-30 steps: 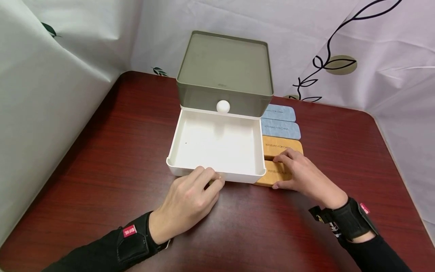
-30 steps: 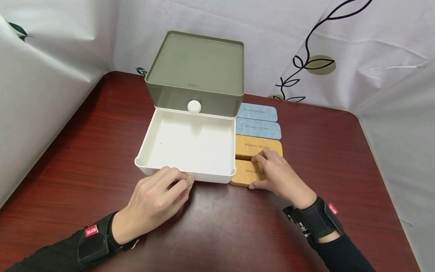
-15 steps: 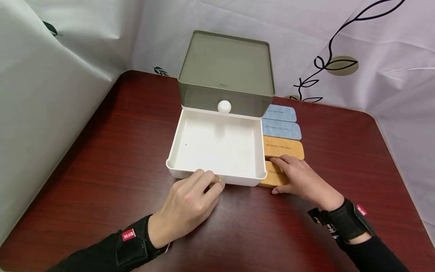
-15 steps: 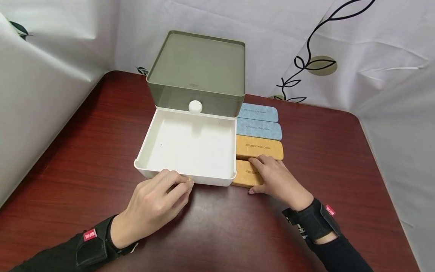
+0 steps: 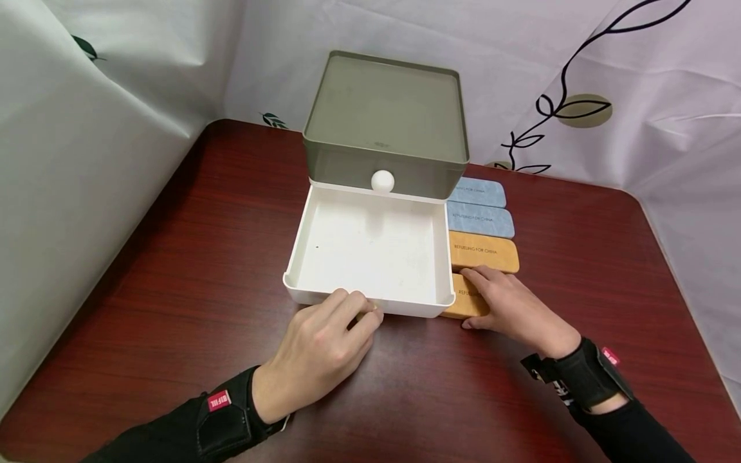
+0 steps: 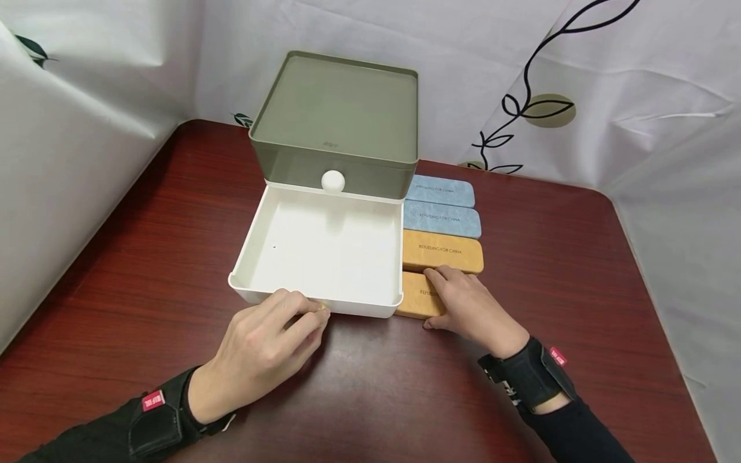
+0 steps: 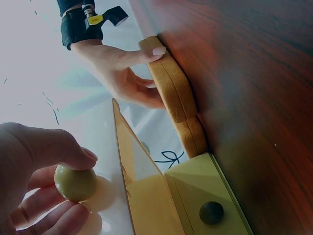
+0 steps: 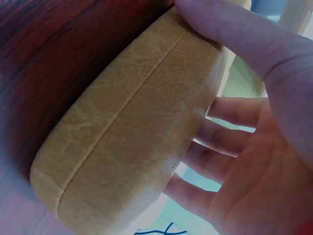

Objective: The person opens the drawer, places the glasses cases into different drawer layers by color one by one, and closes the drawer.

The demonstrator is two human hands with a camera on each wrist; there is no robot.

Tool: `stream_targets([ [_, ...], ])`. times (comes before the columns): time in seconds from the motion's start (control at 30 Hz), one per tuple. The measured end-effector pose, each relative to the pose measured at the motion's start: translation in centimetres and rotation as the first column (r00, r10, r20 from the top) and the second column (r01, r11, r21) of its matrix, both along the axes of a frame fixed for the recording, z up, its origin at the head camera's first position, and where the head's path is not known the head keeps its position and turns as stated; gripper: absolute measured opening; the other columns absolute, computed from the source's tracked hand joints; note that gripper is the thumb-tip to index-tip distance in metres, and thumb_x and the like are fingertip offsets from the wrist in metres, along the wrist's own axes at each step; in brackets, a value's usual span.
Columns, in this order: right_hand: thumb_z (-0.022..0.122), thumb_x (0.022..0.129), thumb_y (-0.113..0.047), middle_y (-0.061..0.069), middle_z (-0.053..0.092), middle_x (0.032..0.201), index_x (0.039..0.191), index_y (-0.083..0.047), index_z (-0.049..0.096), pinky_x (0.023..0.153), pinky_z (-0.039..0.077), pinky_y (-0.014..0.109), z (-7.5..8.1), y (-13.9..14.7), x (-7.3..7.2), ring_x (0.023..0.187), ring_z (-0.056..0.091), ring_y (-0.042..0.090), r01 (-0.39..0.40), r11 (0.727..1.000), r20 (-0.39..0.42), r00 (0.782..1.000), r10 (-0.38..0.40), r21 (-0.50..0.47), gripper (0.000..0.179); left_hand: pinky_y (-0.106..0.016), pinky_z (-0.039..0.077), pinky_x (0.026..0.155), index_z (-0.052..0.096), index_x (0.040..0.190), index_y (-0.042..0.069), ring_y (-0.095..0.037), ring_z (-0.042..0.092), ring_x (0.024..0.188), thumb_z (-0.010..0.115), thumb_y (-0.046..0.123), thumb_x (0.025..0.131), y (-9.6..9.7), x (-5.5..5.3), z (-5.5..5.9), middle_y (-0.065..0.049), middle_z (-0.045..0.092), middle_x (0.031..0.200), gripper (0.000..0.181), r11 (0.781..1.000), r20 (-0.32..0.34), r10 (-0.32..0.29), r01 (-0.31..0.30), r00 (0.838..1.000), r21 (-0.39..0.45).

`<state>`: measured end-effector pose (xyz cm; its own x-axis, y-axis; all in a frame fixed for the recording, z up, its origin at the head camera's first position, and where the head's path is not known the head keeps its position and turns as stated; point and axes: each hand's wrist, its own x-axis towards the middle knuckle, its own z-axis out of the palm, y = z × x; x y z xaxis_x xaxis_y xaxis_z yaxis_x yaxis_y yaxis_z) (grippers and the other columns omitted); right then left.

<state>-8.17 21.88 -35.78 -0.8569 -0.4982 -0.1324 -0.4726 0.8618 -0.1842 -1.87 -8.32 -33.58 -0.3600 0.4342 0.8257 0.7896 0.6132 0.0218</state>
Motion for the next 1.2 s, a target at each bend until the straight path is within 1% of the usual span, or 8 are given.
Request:
stream_targets([
  [0.3, 0.089, 0.065, -0.03, 0.014, 0.06, 0.117, 0.128, 0.003, 0.054, 0.083, 0.051, 0.042, -0.1, 0.0, -0.2, 0.098, 0.06, 0.026, 0.019, 1.0, 0.011, 1.0, -0.019, -0.01, 0.079, -0.014, 0.036, 0.046, 0.066, 0.079, 0.006, -0.011, 0.043, 0.06, 0.049, 0.0, 0.088, 0.0, 0.0, 0.0, -0.001, 0.056, 0.077, 0.02, 1.0, 0.005, -0.003, 0.003, 1.0, -0.006],
  [0.47, 0.087, 0.066, -0.031, 0.013, 0.061, 0.117, 0.128, 0.003, 0.054, 0.083, 0.051, 0.042, 0.1, 0.0, -0.2, 0.098, 0.06, 0.025, 0.029, 1.0, 0.003, 1.0, -0.029, -0.008, 0.078, -0.015, 0.036, 0.046, 0.065, 0.079, 0.006, -0.011, 0.043, 0.06, 0.049, 0.0, 0.089, 0.1, 0.0, 0.2, -0.001, 0.055, 0.076, 0.02, 1.0, 0.003, -0.002, 0.002, 1.0, -0.005],
  [0.73, 0.085, 0.068, -0.035, 0.009, 0.06, 0.113, 0.128, 0.001, 0.054, 0.075, 0.048, 0.036, 0.7, 0.4, 0.0, 0.092, 0.056, 0.019, 0.077, 0.997, 0.009, 0.997, -0.077, -0.018, 0.077, -0.014, 0.035, 0.046, 0.065, 0.078, 0.005, -0.011, 0.042, 0.06, 0.049, 0.0, 0.09, 0.0, 0.1, 0.4, -0.001, 0.054, 0.074, 0.021, 1.0, -0.002, -0.002, 0.002, 1.0, 0.0],
  [1.0, 0.084, 0.069, -0.037, 0.007, 0.06, 0.109, 0.129, -0.001, 0.054, 0.071, 0.045, 0.032, 1.3, 0.7, 0.2, 0.084, 0.053, 0.017, 0.08, 0.997, -0.01, 0.997, -0.08, -0.025, 0.076, -0.014, 0.035, 0.045, 0.065, 0.078, 0.006, -0.011, 0.043, 0.06, 0.05, 0.0, 0.088, 0.0, 0.2, 0.1, -0.001, 0.055, 0.075, 0.019, 1.0, 0.006, -0.002, 0.003, 1.0, -0.015],
  [1.2, 0.084, 0.069, -0.037, 0.008, 0.059, 0.109, 0.128, 0.0, 0.054, 0.07, 0.045, 0.033, 1.9, 0.9, 0.3, 0.084, 0.054, 0.017, 0.091, 0.995, -0.031, 0.995, -0.092, -0.027, 0.076, -0.014, 0.034, 0.045, 0.064, 0.077, 0.006, -0.01, 0.041, 0.06, 0.05, -0.001, 0.087, 0.0, 0.2, 0.0, -0.001, 0.054, 0.074, 0.019, 1.0, 0.006, -0.006, 0.007, 1.0, -0.014],
])
